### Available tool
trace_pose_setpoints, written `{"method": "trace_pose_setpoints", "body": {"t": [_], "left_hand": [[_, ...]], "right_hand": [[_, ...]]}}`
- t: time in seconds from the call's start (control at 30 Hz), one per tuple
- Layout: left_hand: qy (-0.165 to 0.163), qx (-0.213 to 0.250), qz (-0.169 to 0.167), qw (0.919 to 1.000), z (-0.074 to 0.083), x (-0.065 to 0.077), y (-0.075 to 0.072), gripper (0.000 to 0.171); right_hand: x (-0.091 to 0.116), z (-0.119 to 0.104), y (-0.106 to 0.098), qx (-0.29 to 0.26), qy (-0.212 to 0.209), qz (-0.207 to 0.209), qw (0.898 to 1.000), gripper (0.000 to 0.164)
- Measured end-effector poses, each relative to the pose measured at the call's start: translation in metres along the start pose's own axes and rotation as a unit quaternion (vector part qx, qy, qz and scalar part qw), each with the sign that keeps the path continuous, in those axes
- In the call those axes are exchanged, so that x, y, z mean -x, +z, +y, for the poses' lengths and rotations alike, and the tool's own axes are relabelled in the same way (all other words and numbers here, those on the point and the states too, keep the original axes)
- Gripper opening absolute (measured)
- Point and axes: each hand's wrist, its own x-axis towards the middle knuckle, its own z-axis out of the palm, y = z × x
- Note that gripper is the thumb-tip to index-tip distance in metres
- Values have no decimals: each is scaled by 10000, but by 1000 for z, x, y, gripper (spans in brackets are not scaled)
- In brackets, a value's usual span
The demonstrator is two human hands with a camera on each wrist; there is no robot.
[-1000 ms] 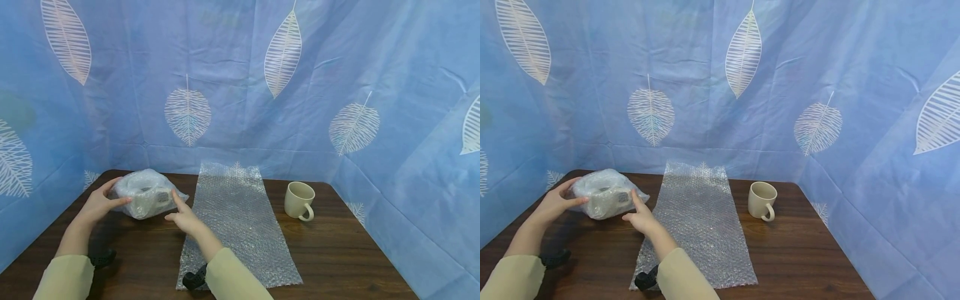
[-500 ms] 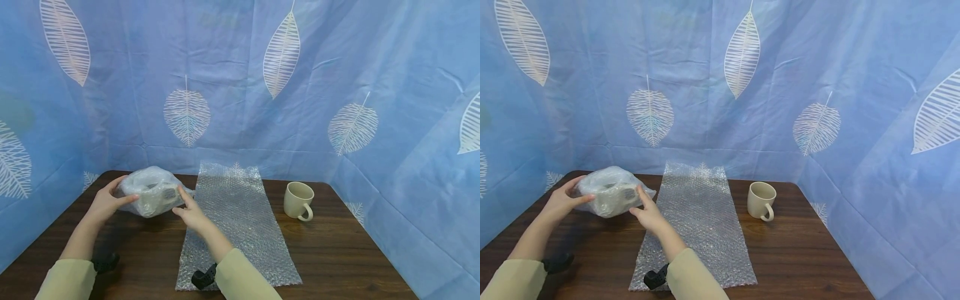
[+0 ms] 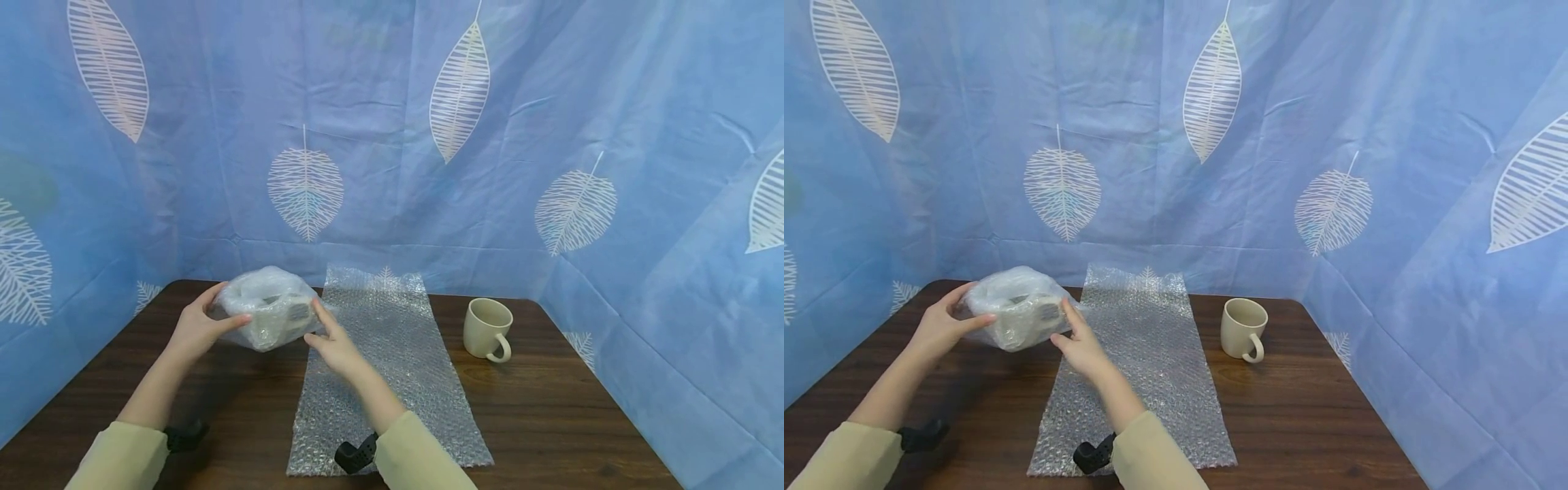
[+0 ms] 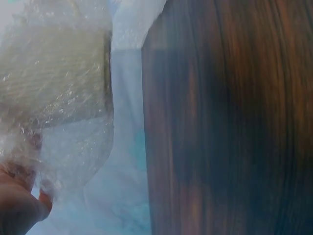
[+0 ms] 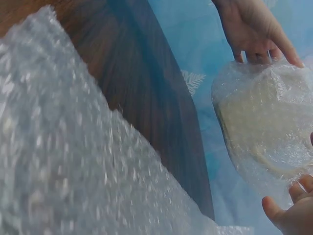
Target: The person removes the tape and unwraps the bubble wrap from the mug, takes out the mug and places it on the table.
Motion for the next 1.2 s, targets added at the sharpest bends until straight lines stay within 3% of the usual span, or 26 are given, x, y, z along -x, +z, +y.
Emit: {"method": "trace_pose_setpoints", "body": {"t": [0.33, 1.2], "left_hand": [[148, 59, 2, 9999, 22, -1, 26, 96], [-57, 370, -44, 9993, 57, -6, 90, 104]], "right_hand": [[16, -2, -28, -36, 53, 61, 10000, 67], [48, -1, -90, 270, -190, 228, 9992, 65]]}}
